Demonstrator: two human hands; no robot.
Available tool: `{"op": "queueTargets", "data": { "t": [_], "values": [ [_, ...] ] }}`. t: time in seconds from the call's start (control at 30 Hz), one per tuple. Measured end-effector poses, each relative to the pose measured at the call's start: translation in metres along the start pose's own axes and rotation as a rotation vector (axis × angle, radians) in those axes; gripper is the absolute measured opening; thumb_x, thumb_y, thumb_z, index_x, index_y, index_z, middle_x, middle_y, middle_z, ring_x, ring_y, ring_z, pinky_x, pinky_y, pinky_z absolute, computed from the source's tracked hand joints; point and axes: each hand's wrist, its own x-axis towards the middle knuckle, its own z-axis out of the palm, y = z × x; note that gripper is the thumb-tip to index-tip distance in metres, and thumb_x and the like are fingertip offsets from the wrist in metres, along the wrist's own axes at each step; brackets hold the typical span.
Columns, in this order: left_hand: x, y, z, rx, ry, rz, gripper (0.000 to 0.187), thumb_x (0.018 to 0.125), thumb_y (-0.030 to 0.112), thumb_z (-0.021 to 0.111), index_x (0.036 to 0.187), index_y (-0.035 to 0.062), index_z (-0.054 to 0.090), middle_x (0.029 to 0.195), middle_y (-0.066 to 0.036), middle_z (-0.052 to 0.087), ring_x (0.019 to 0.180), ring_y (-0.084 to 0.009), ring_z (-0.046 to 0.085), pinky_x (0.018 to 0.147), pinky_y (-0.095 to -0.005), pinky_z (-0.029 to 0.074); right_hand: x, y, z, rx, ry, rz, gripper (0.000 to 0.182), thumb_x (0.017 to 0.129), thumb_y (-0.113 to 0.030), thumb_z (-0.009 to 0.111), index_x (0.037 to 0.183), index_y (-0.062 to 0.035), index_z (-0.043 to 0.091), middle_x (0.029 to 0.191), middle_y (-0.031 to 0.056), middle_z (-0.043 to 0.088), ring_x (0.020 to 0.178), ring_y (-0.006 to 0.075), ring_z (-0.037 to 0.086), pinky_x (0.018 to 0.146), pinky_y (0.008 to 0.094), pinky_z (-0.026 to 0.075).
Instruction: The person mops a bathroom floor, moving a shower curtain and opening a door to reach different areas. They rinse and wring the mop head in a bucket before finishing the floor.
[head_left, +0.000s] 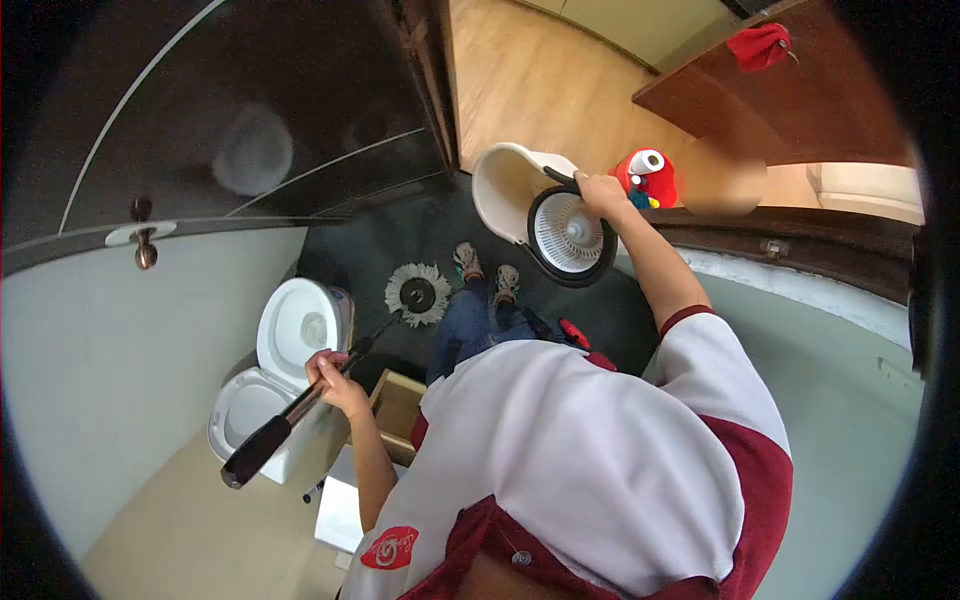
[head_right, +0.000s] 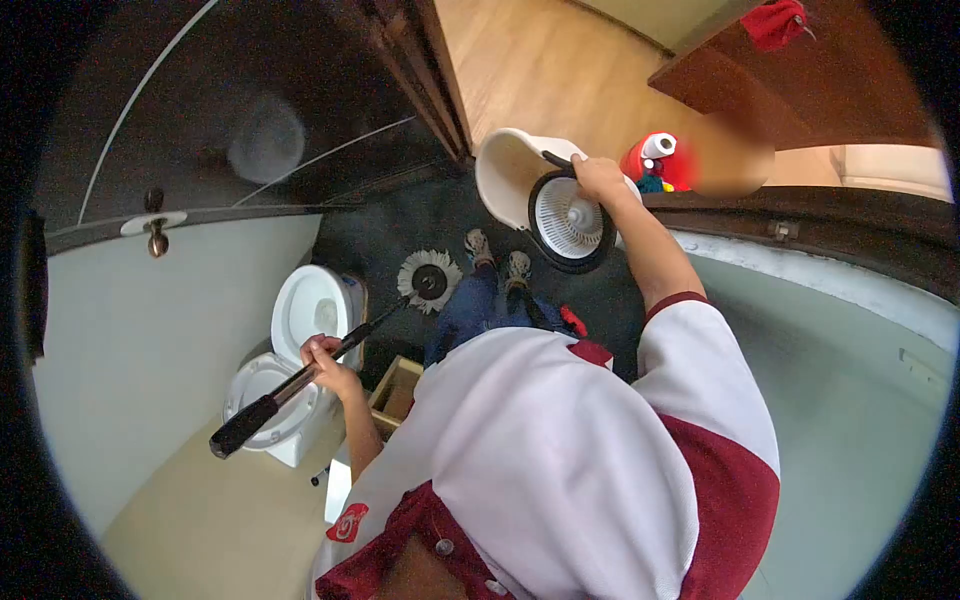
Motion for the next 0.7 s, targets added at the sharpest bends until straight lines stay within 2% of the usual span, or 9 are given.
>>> {"op": "queueTargets", "data": {
  "t": [0.13, 0.23, 0.43, 0.57, 0.63, 0.7],
  "values": [
    [0.016, 0.011, 0.054, -0.109, -0.143, 0.092, 0.015, 0.101, 0.013, 0.052, 0.097, -0.0012, 0.054, 0.082, -0.009, 0.058, 0.072, -0.0159, 0.057, 0.072, -0.0314, 0.049, -0.008, 0.032, -0.012, 0.081, -0.035, 0.194, 0.049, 0.081, -0.02, 0.069, 0.122, -0.001, 0.05, 0.099, 0.0248, 0.07, 0.095, 0.0403, 0.069, 0.082, 0.0509, 0.055],
    [0.038, 0.016, 0.099, -0.1, -0.32, 0.053, 0.015, 0.1, 0.014, 0.054, 0.098, -0.0006, 0.056, 0.08, -0.008, 0.062, 0.072, -0.0148, 0.058, 0.072, -0.031, 0.049, 0.005, 0.058, -0.021, 0.164, 0.003, 0.326, 0.046, 0.082, -0.021, 0.066, 0.12, -0.001, 0.049, 0.102, 0.0266, 0.069, 0.1, 0.0414, 0.068, 0.087, 0.0522, 0.053],
    [0.064, 0.015, 0.165, 0.1, -0.658, -0.057, 0.018, 0.1, 0.019, 0.057, 0.102, 0.0017, 0.061, 0.085, -0.008, 0.067, 0.079, -0.0156, 0.063, 0.076, -0.0307, 0.05, 0.034, 0.099, -0.025, 0.383, 0.122, 0.548, 0.052, 0.089, -0.034, 0.066, 0.122, 0.0014, 0.048, 0.108, 0.0286, 0.067, 0.103, 0.0413, 0.067, 0.088, 0.0531, 0.052],
    [0.065, 0.022, 0.202, 0.165, -0.782, -0.05, 0.017, 0.099, 0.018, 0.059, 0.101, 0.0014, 0.061, 0.088, -0.009, 0.067, 0.082, -0.017, 0.064, 0.079, -0.0314, 0.051, 0.072, 0.133, 0.007, 0.494, 0.199, 0.61, 0.055, 0.083, -0.035, 0.069, 0.121, 0.0006, 0.051, 0.1, 0.0275, 0.07, 0.097, 0.0419, 0.069, 0.083, 0.0524, 0.054],
    [0.064, 0.024, 0.22, 0.231, -0.767, -0.115, 0.013, 0.098, 0.014, 0.059, 0.101, 0.0018, 0.06, 0.092, -0.01, 0.066, 0.083, -0.0173, 0.064, 0.08, -0.0312, 0.051, 0.096, 0.138, 0.019, 0.604, 0.174, 0.612, 0.056, 0.083, -0.031, 0.066, 0.125, 0.0026, 0.051, 0.104, 0.0264, 0.07, 0.098, 0.0415, 0.069, 0.084, 0.0513, 0.055],
    [0.063, 0.031, 0.239, 0.316, -0.83, -0.069, 0.014, 0.098, 0.016, 0.059, 0.099, 0.0021, 0.061, 0.089, -0.009, 0.064, 0.084, -0.018, 0.063, 0.081, -0.0321, 0.05, 0.12, 0.14, 0.028, 0.789, 0.136, 0.709, 0.061, 0.082, -0.028, 0.064, 0.131, 0.0039, 0.049, 0.113, 0.0296, 0.066, 0.105, 0.0416, 0.066, 0.088, 0.05, 0.054]
  ]
}}
